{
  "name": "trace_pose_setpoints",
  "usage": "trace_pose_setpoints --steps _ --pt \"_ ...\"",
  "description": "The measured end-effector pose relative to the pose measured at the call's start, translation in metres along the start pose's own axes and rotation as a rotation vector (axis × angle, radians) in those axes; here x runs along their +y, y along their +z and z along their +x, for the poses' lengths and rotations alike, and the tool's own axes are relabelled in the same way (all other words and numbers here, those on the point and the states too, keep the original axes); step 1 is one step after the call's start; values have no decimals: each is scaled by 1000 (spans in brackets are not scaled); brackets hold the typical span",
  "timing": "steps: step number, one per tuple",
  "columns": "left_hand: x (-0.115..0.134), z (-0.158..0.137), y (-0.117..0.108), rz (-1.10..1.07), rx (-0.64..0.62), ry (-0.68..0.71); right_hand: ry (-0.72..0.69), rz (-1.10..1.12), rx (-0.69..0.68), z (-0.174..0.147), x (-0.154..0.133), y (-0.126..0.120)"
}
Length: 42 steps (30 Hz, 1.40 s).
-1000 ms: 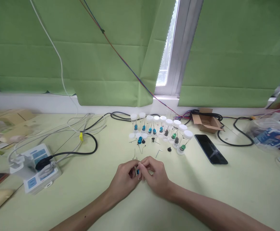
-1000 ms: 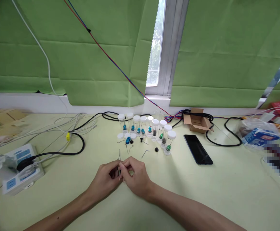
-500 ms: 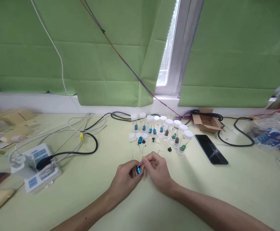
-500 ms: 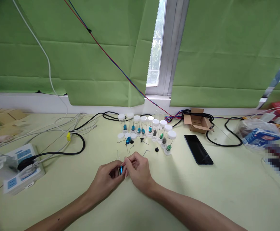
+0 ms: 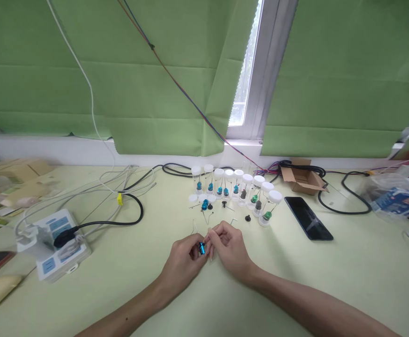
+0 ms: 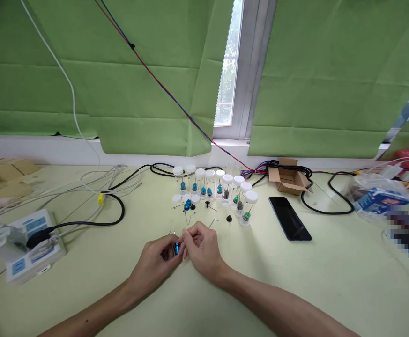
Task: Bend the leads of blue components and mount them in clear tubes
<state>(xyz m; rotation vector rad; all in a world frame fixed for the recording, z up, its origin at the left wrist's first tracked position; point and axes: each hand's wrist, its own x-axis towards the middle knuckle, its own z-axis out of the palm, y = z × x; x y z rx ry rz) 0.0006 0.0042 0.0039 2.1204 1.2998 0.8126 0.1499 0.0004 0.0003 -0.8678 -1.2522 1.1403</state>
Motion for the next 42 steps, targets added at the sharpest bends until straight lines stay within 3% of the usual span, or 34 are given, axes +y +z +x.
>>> trace_pose_setpoints --steps 13,21,34,42 --pt "1 0 -1 -9 34 69 -146 -66 1 -4 7 -1" --pt "0 3 -4 -56 40 -86 -178 -67 125 -1 6 -4" --pt "-3 2 -5 -215 204 -163 -228 -400 -41 4 15 -8" --pt "-2 1 -6 -261 233 -130 -312 -681 -145 4 19 -9"
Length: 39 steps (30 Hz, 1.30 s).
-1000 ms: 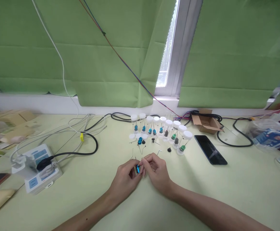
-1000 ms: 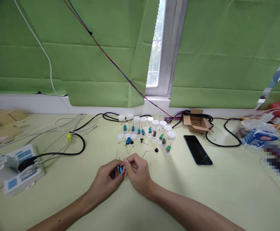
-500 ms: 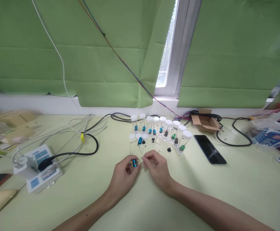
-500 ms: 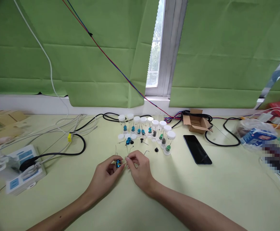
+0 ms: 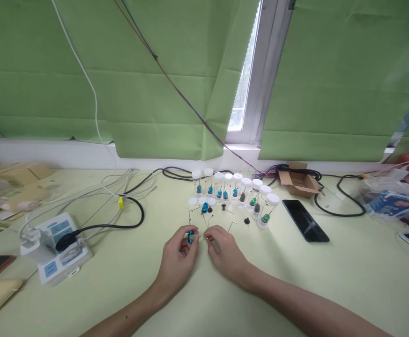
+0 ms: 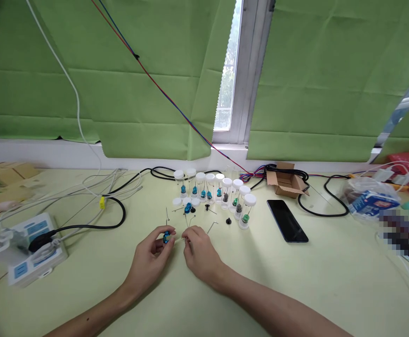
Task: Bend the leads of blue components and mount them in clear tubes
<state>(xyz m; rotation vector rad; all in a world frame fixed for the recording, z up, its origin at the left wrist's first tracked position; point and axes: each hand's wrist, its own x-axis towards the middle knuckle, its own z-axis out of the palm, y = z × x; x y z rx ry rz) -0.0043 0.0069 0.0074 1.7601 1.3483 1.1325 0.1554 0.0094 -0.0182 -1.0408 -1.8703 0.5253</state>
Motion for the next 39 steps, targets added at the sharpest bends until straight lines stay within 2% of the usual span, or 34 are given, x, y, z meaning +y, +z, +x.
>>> trace_pose_setpoints --steps 10,20,30,35,39 --pt "-3 2 0 21 -26 19 -47 -111 -30 -2 1 2" --pt "-3 1 0 34 -18 108 -77 -152 -2 -2 4 3" --pt "-6 2 1 45 -50 66 -108 -140 68 -1 3 3" --pt "-7 4 2 57 -134 38 -181 -119 127 0 2 1" --pt "-5 5 1 122 -159 26 -252 -147 133 -2 2 -10"
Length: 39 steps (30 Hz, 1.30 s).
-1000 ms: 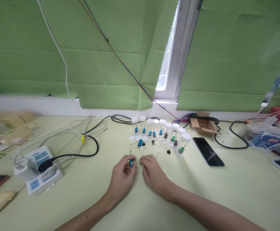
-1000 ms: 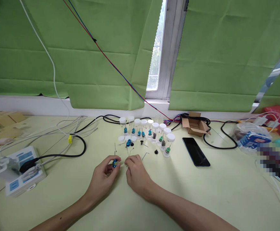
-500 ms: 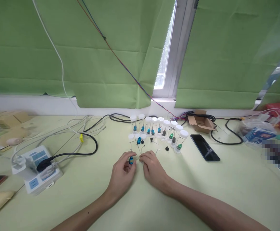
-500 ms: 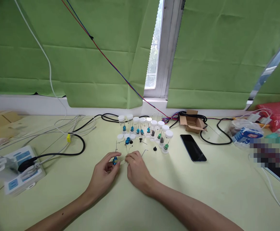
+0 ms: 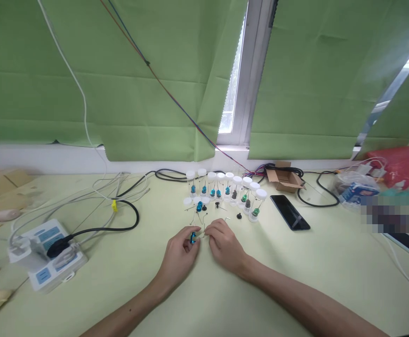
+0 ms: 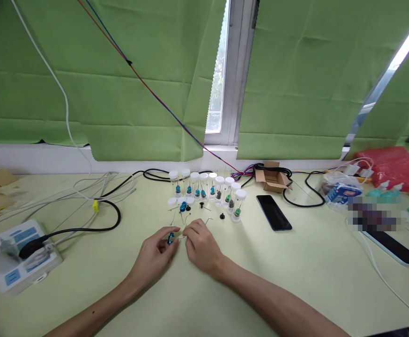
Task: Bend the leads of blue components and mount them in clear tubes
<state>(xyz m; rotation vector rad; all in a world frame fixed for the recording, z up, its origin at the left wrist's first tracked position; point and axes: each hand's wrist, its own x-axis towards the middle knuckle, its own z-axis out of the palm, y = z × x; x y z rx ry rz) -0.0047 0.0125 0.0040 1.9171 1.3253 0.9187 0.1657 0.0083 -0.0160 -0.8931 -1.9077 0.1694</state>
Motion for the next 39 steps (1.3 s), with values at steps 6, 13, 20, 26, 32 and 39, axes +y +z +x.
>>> trace_pose_setpoints --steps 6,13,20,26,32,39 --pt "1 -1 -1 96 0 8 21 -77 23 -11 0 -26" --pt "-1 0 2 82 -5 56 -72 -350 233 -1 10 -75" --pt "2 -5 4 21 53 136 551 -738 648 -15 90 -170" --pt "7 -7 2 -21 176 132 1167 -820 183 -51 136 -189" --pt "7 -7 2 -23 171 150 1167 -868 83 -46 140 -178" --pt "6 -8 3 -36 143 113 1298 -845 101 -36 147 -179"
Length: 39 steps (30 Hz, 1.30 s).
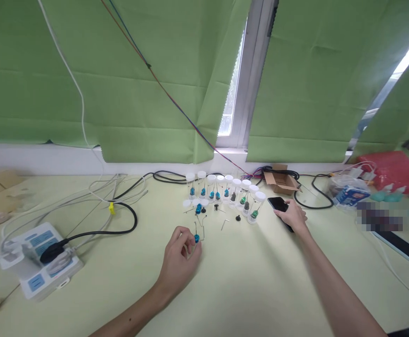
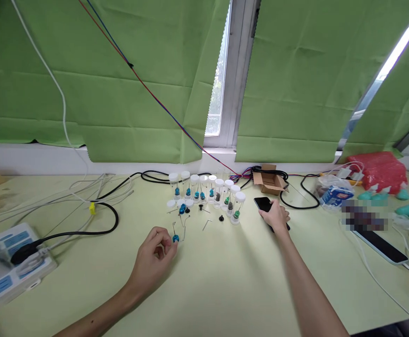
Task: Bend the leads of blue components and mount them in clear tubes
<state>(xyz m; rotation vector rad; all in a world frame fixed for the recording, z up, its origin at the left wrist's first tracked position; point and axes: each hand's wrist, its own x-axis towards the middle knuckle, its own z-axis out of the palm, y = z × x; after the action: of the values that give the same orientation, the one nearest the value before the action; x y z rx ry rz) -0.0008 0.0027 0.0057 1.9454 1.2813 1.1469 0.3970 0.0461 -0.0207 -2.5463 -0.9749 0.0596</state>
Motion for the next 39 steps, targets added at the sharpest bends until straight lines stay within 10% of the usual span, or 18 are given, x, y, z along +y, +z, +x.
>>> trace_pose_setpoints --steps 10,17,31,39 --pt "-3 4 0 -19 12 -7 -24 59 49 -10 0 0" --pt "-5 6 0 -54 41 -39 -168 638 315 -6 16 -18" --pt "-7 9 -1 -85 61 -59 -179 902 -55 1 40 -21" --pt "-13 9 0 -79 53 -56 -177 1060 10 -5 26 -27"
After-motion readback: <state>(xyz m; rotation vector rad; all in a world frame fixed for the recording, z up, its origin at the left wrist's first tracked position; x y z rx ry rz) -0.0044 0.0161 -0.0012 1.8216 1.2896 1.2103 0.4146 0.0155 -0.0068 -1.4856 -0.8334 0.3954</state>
